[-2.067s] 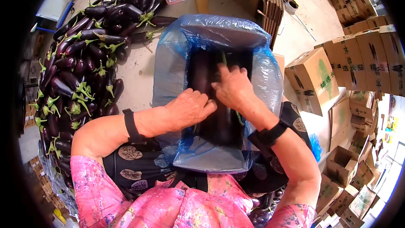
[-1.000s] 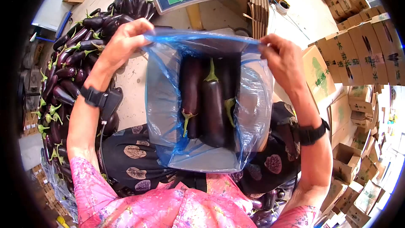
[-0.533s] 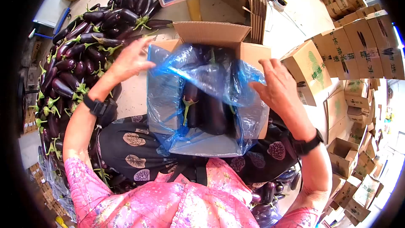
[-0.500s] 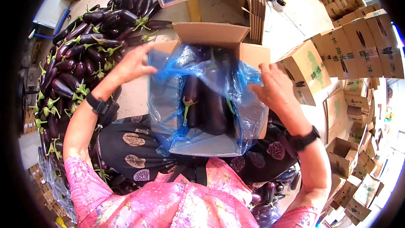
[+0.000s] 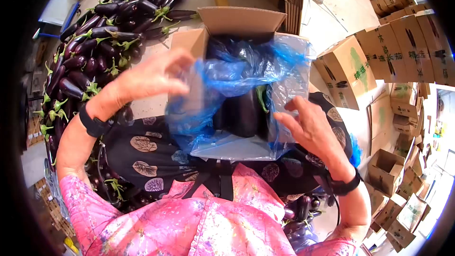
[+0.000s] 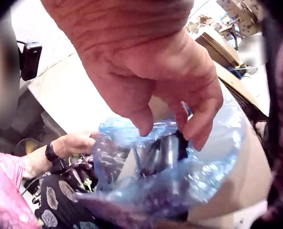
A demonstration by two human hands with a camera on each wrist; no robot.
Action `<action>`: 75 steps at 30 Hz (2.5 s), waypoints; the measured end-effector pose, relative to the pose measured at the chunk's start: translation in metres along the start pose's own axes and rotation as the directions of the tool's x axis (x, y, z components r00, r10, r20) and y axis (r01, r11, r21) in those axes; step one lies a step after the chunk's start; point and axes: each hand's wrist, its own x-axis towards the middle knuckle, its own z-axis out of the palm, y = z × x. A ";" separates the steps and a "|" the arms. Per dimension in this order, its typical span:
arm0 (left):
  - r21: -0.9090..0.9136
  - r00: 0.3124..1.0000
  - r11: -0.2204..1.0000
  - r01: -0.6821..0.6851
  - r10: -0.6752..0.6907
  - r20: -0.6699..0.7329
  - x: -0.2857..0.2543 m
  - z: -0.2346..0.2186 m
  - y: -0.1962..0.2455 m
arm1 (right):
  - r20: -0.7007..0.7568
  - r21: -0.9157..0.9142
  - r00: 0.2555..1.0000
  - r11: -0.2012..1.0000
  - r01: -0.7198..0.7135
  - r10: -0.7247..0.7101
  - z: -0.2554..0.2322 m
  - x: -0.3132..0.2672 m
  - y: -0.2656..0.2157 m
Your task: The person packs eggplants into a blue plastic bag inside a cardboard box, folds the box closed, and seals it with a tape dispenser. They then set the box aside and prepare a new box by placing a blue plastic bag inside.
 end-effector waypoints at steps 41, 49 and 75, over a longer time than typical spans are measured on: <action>-0.163 0.990 0.977 -0.139 0.142 0.006 0.085 0.099 0.040 | -0.112 0.221 0.988 0.972 -0.077 0.104 0.019 -0.042 0.004; 0.544 0.759 0.676 -0.497 0.643 -0.105 0.167 0.123 0.032 | -0.146 -0.344 0.989 0.935 -0.086 0.038 0.032 -0.027 0.044; 0.307 0.952 0.930 -0.201 0.259 -0.164 0.112 0.055 -0.009 | -0.084 0.198 0.990 0.972 0.125 -0.110 0.064 0.068 -0.018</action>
